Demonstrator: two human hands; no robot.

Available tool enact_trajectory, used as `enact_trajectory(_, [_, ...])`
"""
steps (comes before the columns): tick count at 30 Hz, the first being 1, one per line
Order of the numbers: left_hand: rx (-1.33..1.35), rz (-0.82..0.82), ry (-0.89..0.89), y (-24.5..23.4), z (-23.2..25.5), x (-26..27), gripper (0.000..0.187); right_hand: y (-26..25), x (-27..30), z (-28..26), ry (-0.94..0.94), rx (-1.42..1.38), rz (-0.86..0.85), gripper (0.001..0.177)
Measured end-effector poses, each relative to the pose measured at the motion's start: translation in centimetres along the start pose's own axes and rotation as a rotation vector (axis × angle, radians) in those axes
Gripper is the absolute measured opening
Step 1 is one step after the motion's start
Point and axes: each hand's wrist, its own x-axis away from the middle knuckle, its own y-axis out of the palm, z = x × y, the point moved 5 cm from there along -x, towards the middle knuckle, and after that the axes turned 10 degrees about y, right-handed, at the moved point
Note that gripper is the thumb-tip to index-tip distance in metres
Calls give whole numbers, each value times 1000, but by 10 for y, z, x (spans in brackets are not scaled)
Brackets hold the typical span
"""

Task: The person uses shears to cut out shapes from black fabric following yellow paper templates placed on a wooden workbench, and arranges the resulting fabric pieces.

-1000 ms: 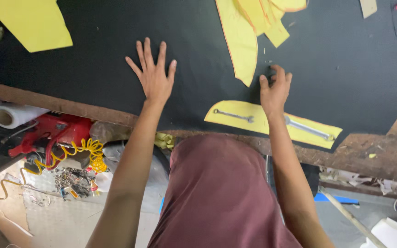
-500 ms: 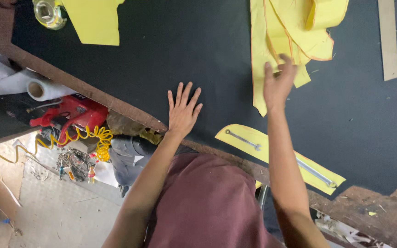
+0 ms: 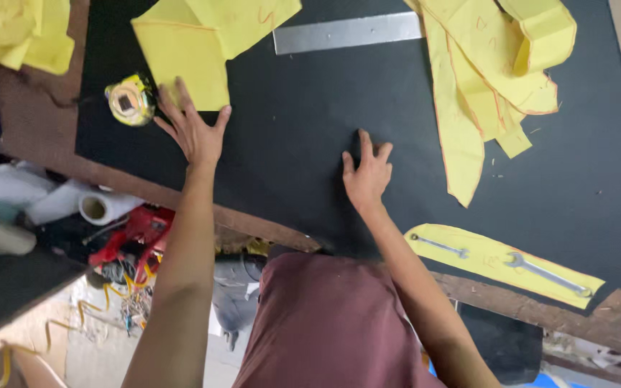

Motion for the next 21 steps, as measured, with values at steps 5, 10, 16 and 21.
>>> enact_trajectory(5, [-25,-110,176,14,5,-82,108,17,-73,-20,105,-49,79,59])
enact_trajectory(10, [40,-211,206,32,43,-179,108,15,-138,-19,210,-47,197,62])
enact_trajectory(16, [-35,-295,121,69,72,-273,97,17,-144,-12,161,15,281,42])
enact_trajectory(21, [-23,-223,214,101,62,-304,86,8,-136,53,297,-183,259,35])
